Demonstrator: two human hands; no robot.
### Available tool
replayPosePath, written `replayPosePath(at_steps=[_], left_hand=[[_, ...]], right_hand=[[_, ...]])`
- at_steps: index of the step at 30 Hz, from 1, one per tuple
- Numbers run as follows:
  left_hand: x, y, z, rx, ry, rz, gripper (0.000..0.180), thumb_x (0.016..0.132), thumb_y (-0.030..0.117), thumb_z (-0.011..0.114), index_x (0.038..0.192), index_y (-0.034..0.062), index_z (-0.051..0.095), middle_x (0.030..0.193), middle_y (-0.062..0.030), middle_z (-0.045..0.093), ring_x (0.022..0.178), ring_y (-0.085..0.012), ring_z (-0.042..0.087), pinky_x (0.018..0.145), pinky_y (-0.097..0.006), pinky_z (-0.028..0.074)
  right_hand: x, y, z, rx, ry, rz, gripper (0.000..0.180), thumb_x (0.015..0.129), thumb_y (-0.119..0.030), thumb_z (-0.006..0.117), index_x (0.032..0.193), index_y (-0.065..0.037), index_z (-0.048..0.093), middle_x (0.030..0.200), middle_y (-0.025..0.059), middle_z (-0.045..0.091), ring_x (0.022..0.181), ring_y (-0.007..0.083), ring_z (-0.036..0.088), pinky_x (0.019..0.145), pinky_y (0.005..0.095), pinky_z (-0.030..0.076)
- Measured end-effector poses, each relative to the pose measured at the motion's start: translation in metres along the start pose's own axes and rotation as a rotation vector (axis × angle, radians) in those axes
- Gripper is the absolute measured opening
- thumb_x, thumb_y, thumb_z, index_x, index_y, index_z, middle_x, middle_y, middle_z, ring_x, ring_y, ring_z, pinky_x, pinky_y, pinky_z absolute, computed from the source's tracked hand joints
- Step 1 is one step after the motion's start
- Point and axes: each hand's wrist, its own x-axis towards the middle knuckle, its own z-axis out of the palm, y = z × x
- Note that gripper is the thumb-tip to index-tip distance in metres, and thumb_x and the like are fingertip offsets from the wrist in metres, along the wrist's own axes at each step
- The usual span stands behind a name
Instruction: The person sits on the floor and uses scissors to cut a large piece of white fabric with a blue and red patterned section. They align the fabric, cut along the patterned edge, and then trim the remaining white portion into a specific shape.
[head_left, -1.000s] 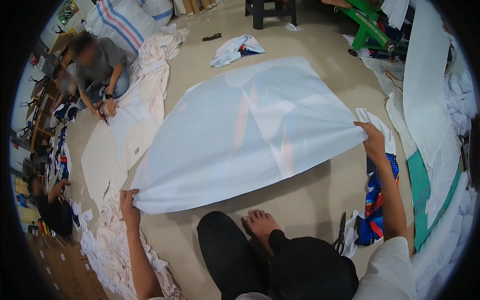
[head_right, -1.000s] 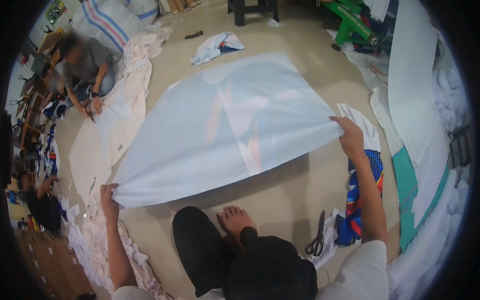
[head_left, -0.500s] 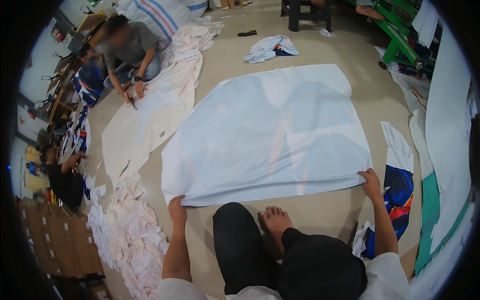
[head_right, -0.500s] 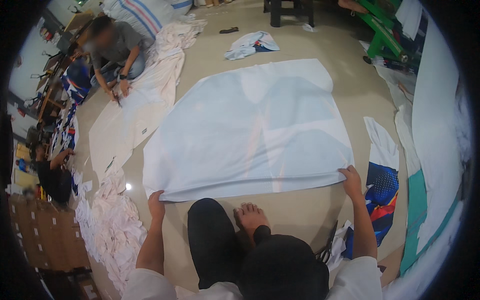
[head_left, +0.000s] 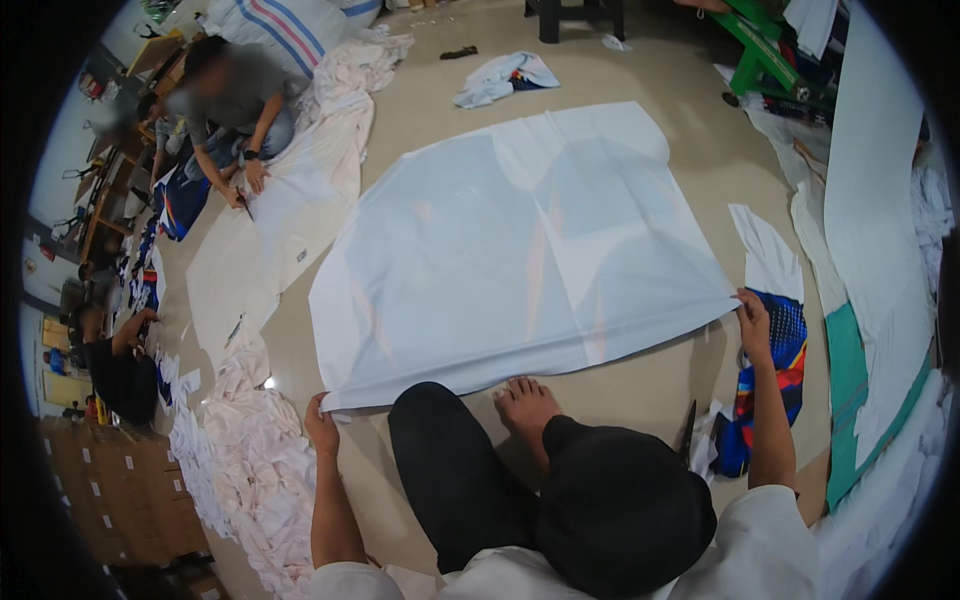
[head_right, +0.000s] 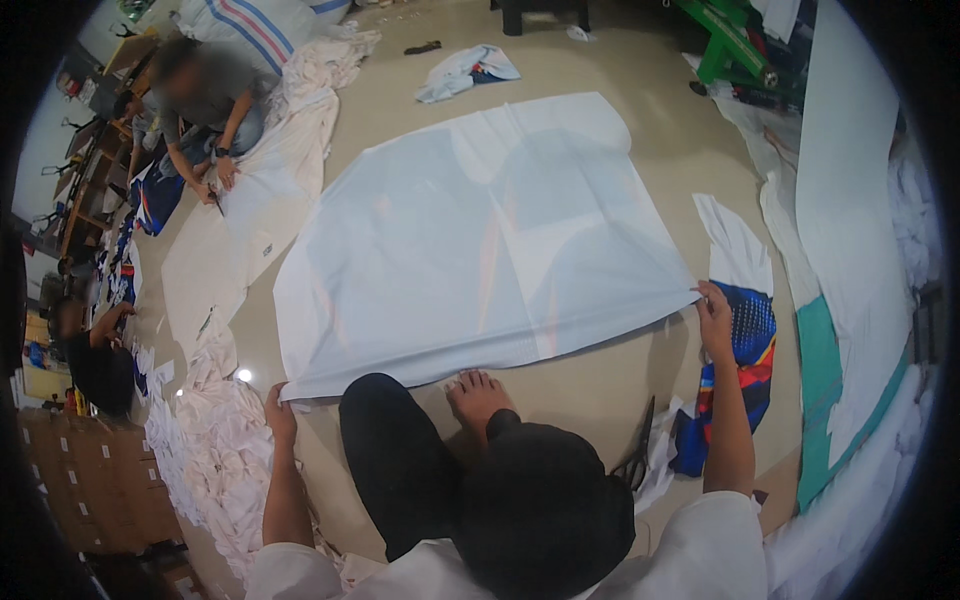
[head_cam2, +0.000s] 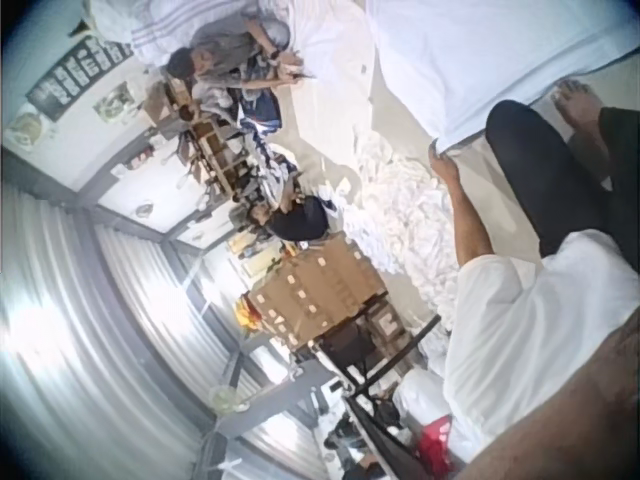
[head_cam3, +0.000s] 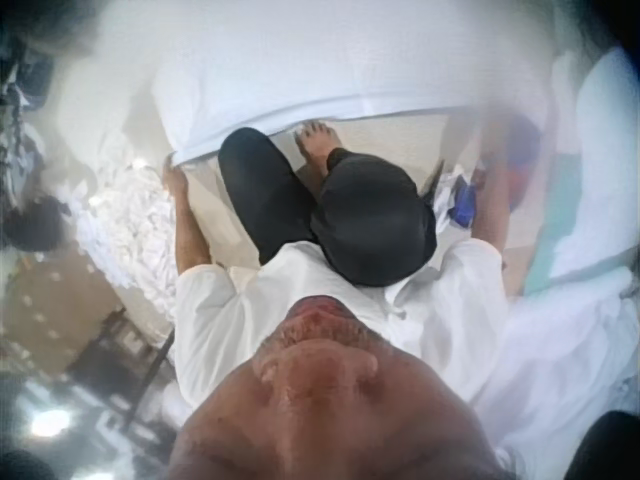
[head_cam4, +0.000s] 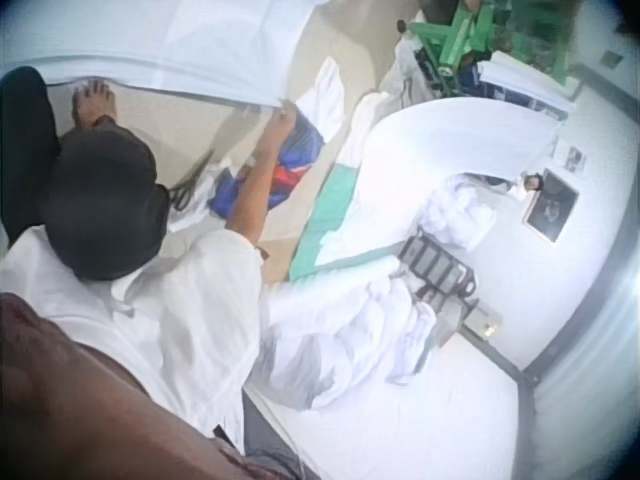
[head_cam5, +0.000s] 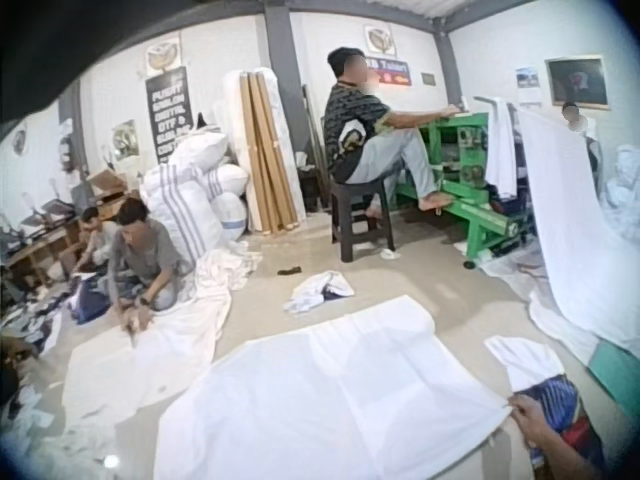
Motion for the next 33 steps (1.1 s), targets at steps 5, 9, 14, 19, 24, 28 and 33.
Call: replayPosePath(at_steps=[5, 9, 14, 19, 24, 28, 33], left_hand=[[-0.005, -0.006, -0.036, -0.173, 0.026, 0.019, 0.019, 0.104, 0.000, 0.048, 0.115, -0.0003, 0.063, 0.108, -0.0050, 0.067, 0.102, -0.0146, 0.062, 0.096, -0.029, 0.048], [0.001, -0.030, -0.074, -0.464, 0.051, -0.201, 0.026, 0.107, 0.010, 0.051, 0.128, 0.0007, 0.062, 0.116, -0.0037, 0.066, 0.106, -0.0148, 0.061, 0.096, -0.029, 0.048], [0.057, -0.017, -0.057, -0.210, 0.199, -0.054, 0.022, 0.111, 0.022, 0.054, 0.115, 0.0023, 0.063, 0.103, -0.0003, 0.062, 0.095, -0.0106, 0.056, 0.087, -0.027, 0.046], [0.116, 0.022, -0.023, -0.017, 0.059, -0.015, 0.027, 0.110, 0.026, 0.057, 0.096, 0.0027, 0.060, 0.087, 0.0006, 0.056, 0.083, -0.0094, 0.048, 0.076, -0.028, 0.042], [0.149, 0.002, 0.000, 0.097, -0.009, -0.060, 0.028, 0.109, 0.026, 0.059, 0.096, 0.0018, 0.063, 0.084, -0.0017, 0.058, 0.080, -0.0102, 0.049, 0.075, -0.029, 0.044], [0.170, -0.020, 0.018, 0.146, -0.026, 0.008, 0.029, 0.108, 0.026, 0.060, 0.095, 0.0005, 0.065, 0.082, -0.0027, 0.060, 0.079, -0.0108, 0.050, 0.074, -0.030, 0.044], [0.177, -0.023, 0.040, 0.199, -0.066, 0.011, 0.030, 0.108, 0.026, 0.061, 0.095, -0.0002, 0.065, 0.079, -0.0023, 0.059, 0.077, -0.0113, 0.049, 0.072, -0.030, 0.044]], right_hand=[[-0.027, -0.012, -0.024, 0.102, 0.012, 0.052, 0.022, 0.104, -0.003, 0.058, 0.123, 0.000, 0.069, 0.141, 0.0071, 0.065, 0.114, 0.0158, 0.063, 0.098, 0.0290, 0.048], [-0.039, -0.033, -0.029, 0.307, -0.025, 0.233, 0.025, 0.109, -0.013, 0.055, 0.126, -0.001, 0.068, 0.124, 0.0047, 0.070, 0.102, 0.0114, 0.062, 0.091, 0.0263, 0.048], [0.031, -0.032, -0.015, 0.090, 0.016, 0.254, 0.029, 0.110, -0.022, 0.057, 0.123, 0.002, 0.066, 0.102, 0.0045, 0.069, 0.094, 0.0098, 0.060, 0.084, 0.0259, 0.048], [0.122, -0.029, 0.040, -0.090, 0.008, 0.085, 0.026, 0.109, -0.023, 0.059, 0.113, 0.001, 0.068, 0.091, 0.0110, 0.072, 0.085, 0.0189, 0.065, 0.083, 0.0345, 0.051], [0.160, -0.022, 0.098, -0.250, -0.056, 0.081, 0.025, 0.106, -0.024, 0.062, 0.109, 0.000, 0.068, 0.097, 0.0229, 0.072, 0.092, 0.0377, 0.071, 0.085, 0.0421, 0.053], [0.173, -0.011, 0.114, -0.235, -0.074, 0.050, 0.026, 0.105, -0.025, 0.062, 0.109, -0.001, 0.069, 0.096, 0.0240, 0.072, 0.092, 0.0410, 0.071, 0.084, 0.0442, 0.053], [0.186, -0.010, 0.116, -0.351, -0.152, 0.140, 0.028, 0.105, -0.026, 0.062, 0.111, 0.000, 0.070, 0.097, 0.0231, 0.074, 0.093, 0.0392, 0.073, 0.085, 0.0426, 0.054]])
